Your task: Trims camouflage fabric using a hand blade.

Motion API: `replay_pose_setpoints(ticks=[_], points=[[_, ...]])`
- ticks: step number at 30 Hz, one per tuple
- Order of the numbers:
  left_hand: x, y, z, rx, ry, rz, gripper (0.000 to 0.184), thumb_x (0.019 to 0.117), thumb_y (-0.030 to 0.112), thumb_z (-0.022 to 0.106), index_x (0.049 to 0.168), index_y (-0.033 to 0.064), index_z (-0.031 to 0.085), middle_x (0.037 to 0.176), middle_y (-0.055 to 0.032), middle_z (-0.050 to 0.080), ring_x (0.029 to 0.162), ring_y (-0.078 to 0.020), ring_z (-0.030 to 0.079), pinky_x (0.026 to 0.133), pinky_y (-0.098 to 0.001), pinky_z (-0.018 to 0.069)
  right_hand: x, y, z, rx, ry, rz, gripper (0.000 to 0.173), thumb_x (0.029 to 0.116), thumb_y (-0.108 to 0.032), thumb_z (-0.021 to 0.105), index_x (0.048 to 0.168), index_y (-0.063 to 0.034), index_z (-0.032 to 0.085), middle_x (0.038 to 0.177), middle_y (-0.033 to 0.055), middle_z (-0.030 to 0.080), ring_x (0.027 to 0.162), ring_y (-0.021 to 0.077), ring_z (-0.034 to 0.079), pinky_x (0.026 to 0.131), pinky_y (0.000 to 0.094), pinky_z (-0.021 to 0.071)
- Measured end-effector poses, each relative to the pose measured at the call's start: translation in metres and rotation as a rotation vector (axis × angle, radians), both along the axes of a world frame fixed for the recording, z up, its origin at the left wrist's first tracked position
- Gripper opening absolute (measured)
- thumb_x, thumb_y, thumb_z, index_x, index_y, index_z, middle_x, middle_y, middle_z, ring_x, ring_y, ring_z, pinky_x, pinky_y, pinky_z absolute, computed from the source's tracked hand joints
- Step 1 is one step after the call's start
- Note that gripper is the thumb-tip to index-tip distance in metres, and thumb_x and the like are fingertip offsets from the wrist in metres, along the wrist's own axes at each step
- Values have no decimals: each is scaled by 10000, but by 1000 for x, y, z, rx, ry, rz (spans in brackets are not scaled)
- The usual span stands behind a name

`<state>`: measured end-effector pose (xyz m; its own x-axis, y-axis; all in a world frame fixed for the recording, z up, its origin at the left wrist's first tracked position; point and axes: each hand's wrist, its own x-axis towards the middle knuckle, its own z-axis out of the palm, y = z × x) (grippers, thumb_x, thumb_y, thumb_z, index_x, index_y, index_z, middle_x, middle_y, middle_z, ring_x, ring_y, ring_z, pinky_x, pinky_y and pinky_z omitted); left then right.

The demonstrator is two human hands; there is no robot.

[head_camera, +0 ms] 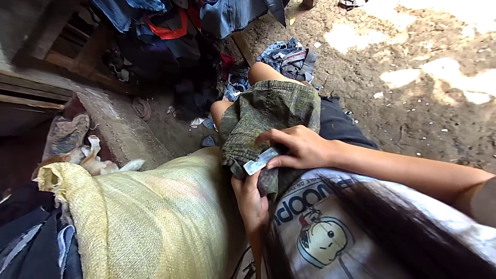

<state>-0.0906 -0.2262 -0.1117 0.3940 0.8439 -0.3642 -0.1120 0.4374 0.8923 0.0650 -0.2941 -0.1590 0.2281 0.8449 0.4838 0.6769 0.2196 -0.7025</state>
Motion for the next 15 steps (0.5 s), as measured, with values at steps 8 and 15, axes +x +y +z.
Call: replay_pose_setpoints(ticks=[8, 15], points=[[4, -2, -6, 61, 14, 13, 218, 890, -135, 487, 989, 26, 596, 818, -6, 715, 771, -52, 712, 733, -240, 616, -3, 10, 7, 2, 77, 2, 550, 909, -541, 645, 1183, -65, 667, 700, -10, 617, 593, 101, 581, 519, 297, 470], [-1, -1, -4, 156, 11, -47, 226, 814, -141, 584, 993, -11, 630, 835, -30, 735, 781, -72, 725, 756, -254, 623, 3, -3, 2, -101, 220, 52, 569, 901, -514, 680, 1292, -106, 615, 696, -45, 620, 590, 68, 574, 532, 301, 487]])
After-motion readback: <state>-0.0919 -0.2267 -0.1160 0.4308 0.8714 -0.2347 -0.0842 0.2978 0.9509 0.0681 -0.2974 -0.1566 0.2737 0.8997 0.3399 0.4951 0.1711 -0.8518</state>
